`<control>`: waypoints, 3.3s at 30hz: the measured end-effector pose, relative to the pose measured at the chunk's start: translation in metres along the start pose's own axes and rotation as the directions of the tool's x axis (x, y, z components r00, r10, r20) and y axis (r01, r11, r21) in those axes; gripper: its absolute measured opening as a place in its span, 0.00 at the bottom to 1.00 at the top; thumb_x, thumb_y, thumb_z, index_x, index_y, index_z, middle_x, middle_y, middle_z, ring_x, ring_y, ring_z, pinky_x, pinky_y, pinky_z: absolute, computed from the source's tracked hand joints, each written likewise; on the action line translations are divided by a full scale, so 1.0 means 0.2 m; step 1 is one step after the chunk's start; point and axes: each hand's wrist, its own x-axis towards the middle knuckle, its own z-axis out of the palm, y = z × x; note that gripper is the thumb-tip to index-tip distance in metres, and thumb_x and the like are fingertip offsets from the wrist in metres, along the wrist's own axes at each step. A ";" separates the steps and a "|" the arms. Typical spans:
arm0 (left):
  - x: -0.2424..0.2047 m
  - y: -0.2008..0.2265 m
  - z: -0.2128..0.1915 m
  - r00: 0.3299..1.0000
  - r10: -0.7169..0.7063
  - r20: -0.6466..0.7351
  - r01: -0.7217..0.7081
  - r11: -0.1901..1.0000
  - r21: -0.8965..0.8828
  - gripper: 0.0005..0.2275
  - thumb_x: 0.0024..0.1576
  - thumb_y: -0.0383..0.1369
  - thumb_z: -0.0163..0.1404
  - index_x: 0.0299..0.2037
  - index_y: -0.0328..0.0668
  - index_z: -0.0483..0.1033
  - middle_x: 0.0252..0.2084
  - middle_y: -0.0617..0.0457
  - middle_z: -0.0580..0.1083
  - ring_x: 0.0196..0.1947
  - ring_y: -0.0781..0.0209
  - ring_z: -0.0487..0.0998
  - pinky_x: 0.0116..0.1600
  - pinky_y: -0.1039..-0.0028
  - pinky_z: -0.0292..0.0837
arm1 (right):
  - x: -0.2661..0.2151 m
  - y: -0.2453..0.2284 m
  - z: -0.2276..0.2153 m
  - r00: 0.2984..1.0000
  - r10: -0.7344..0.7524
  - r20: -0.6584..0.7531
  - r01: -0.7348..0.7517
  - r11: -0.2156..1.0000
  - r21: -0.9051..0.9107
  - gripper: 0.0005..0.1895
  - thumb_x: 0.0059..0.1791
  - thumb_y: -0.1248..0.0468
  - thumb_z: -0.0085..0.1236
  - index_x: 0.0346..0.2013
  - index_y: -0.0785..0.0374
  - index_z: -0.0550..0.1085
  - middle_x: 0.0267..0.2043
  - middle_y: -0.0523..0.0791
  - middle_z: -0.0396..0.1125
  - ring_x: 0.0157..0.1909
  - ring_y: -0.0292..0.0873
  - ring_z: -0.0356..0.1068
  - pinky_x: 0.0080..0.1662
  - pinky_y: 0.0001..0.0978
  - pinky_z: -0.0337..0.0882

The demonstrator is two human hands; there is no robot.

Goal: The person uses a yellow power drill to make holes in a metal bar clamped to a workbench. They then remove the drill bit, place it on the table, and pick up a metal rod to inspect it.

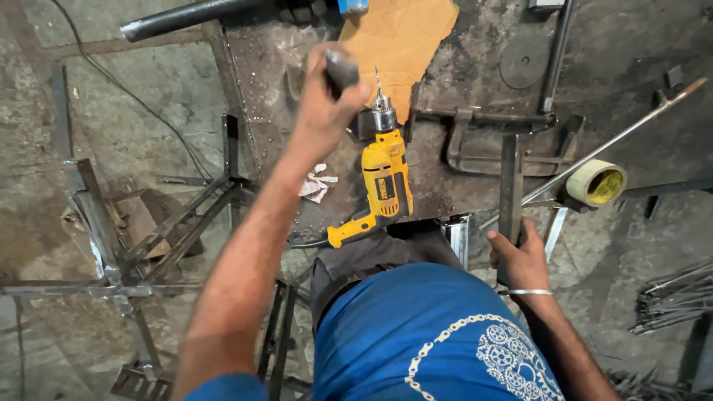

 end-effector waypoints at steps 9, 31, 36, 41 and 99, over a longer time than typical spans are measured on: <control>0.25 -0.16 0.43 0.950 -0.283 0.134 0.278 0.565 -0.777 0.17 0.56 0.37 0.64 0.44 0.40 0.70 0.35 0.59 0.70 0.33 0.70 0.71 0.40 0.75 0.71 | -0.05 0.03 -0.02 1.000 -0.009 -0.012 0.008 1.000 -0.012 0.14 0.49 0.68 0.60 0.44 0.65 0.65 0.23 0.43 0.63 0.21 0.37 0.63 0.24 0.32 0.64; 0.20 -0.24 0.51 0.980 -0.130 0.151 0.198 0.720 -0.665 0.12 0.59 0.32 0.61 0.37 0.43 0.66 0.30 0.65 0.61 0.30 0.76 0.60 0.35 0.79 0.58 | -0.09 -0.04 0.01 0.998 -0.007 -0.055 0.002 0.996 -0.089 0.14 0.48 0.68 0.61 0.45 0.66 0.66 0.25 0.42 0.65 0.22 0.37 0.64 0.25 0.31 0.65; 0.20 -0.19 0.48 0.972 -0.117 0.204 0.228 0.681 -0.696 0.12 0.58 0.31 0.60 0.36 0.43 0.66 0.29 0.65 0.62 0.29 0.76 0.62 0.34 0.79 0.59 | -0.08 -0.05 0.00 0.999 0.001 -0.040 -0.003 0.998 -0.061 0.15 0.49 0.68 0.61 0.44 0.66 0.66 0.25 0.42 0.64 0.22 0.37 0.64 0.25 0.31 0.64; 0.19 -0.20 0.46 0.979 -0.029 0.201 0.156 0.739 -0.655 0.12 0.58 0.31 0.60 0.38 0.41 0.67 0.30 0.64 0.65 0.32 0.74 0.64 0.37 0.78 0.64 | -0.10 -0.20 0.03 1.000 -0.002 -0.021 0.001 0.999 -0.046 0.14 0.49 0.67 0.61 0.45 0.66 0.65 0.25 0.42 0.63 0.21 0.36 0.64 0.25 0.31 0.64; 0.10 -0.32 0.55 0.965 -0.182 0.190 0.262 0.709 -0.654 0.10 0.58 0.34 0.59 0.35 0.38 0.70 0.28 0.63 0.69 0.30 0.76 0.68 0.34 0.78 0.66 | -0.26 -1.07 0.19 0.924 -0.377 0.068 0.383 0.907 -0.176 0.11 0.54 0.62 0.55 0.46 0.64 0.66 0.25 0.39 0.61 0.22 0.32 0.61 0.24 0.25 0.60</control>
